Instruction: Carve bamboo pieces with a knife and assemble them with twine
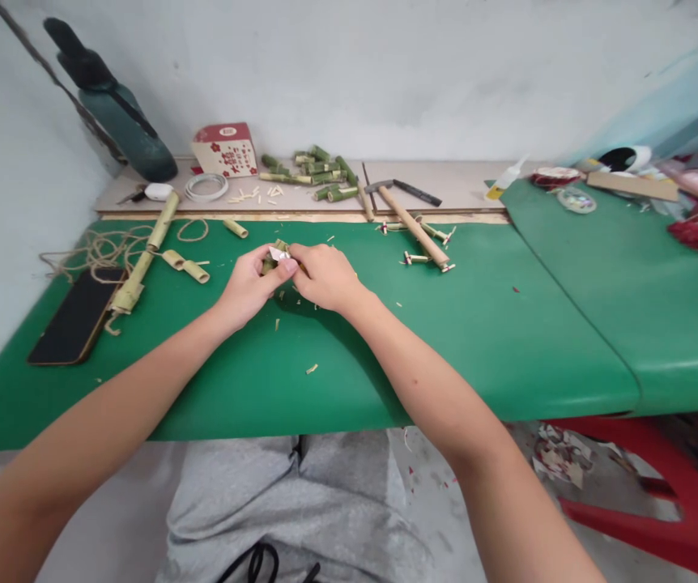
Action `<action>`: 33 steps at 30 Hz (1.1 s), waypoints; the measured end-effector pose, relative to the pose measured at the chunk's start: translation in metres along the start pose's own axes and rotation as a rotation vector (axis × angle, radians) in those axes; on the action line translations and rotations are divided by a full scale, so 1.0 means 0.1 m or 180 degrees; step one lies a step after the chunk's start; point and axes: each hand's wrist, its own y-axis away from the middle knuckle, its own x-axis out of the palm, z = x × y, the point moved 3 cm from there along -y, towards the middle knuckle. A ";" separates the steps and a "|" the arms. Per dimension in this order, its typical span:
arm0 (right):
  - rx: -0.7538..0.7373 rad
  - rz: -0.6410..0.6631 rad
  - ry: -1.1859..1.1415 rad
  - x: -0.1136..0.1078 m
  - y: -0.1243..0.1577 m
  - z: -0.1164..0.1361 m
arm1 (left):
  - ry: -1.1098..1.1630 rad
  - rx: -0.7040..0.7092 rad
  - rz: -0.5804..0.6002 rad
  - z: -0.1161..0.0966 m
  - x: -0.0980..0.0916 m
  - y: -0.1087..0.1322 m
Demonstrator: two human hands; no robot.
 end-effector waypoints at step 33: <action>-0.0240 0.0059 -0.0356 -0.04 0.00 -0.05 | 0.0852 -0.0710 0.0091 -0.05 0.02 0.01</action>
